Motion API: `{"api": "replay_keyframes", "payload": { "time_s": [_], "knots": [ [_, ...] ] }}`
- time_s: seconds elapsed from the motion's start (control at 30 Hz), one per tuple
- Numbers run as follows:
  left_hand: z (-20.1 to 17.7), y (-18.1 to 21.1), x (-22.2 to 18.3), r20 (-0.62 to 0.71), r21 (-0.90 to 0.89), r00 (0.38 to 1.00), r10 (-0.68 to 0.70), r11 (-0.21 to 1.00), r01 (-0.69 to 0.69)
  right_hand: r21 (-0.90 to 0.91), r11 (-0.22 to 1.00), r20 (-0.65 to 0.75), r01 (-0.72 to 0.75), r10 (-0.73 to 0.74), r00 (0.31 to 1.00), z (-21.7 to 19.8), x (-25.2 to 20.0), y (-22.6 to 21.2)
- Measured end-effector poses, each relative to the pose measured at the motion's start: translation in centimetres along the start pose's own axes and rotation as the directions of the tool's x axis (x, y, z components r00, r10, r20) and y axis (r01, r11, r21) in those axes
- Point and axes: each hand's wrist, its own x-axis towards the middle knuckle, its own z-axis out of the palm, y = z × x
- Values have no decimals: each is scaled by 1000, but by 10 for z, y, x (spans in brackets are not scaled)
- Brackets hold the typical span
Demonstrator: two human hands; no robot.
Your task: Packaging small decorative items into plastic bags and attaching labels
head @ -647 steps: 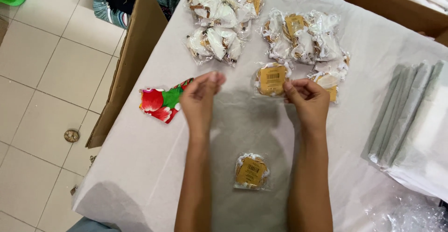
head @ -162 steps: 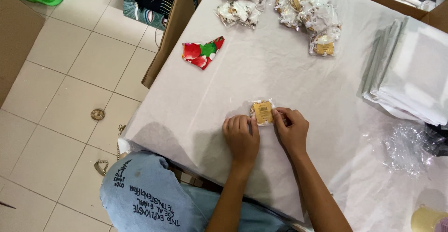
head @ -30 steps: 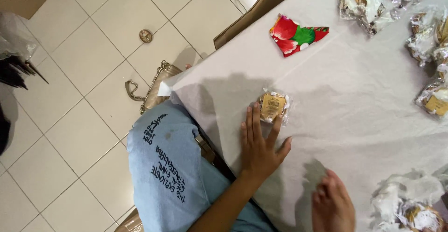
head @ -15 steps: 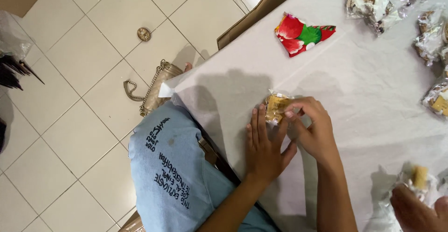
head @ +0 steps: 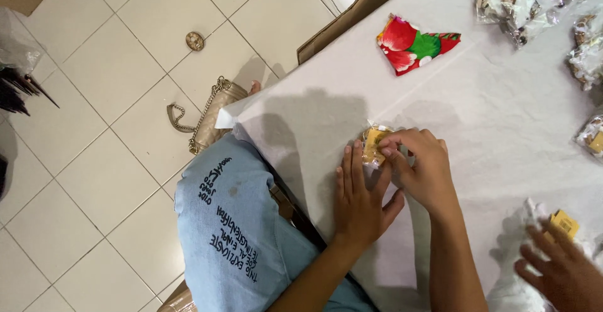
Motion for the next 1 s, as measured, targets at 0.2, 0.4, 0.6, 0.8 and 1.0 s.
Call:
{"api": "replay_keyframes", "payload": {
  "time_s": [0.2, 0.4, 0.6, 0.8, 1.0],
  "knots": [
    [-2, 0, 2, -18, 11, 1000, 14, 1000, -14, -166, 983, -16, 81, -85, 996, 4, 1, 2],
    [2, 1, 1, -31, 28, 1000, 4, 1000, -3, -327, 935, -37, 136, -156, 987, 8, -1, 4],
    [3, 1, -2, 13, 32, 1000, 3, 999, -3, -518, 850, -105, 98, -177, 979, 5, 1, -8],
    [-2, -1, -1, 46, 3, 999, 23, 1000, -23, -356, 929, -231, -99, 15, 973, -4, -6, 8],
    [-7, -3, -1, 47, -47, 998, 52, 998, -50, 263, 942, -674, -209, 334, 659, -31, -37, 17]
  ]
}}
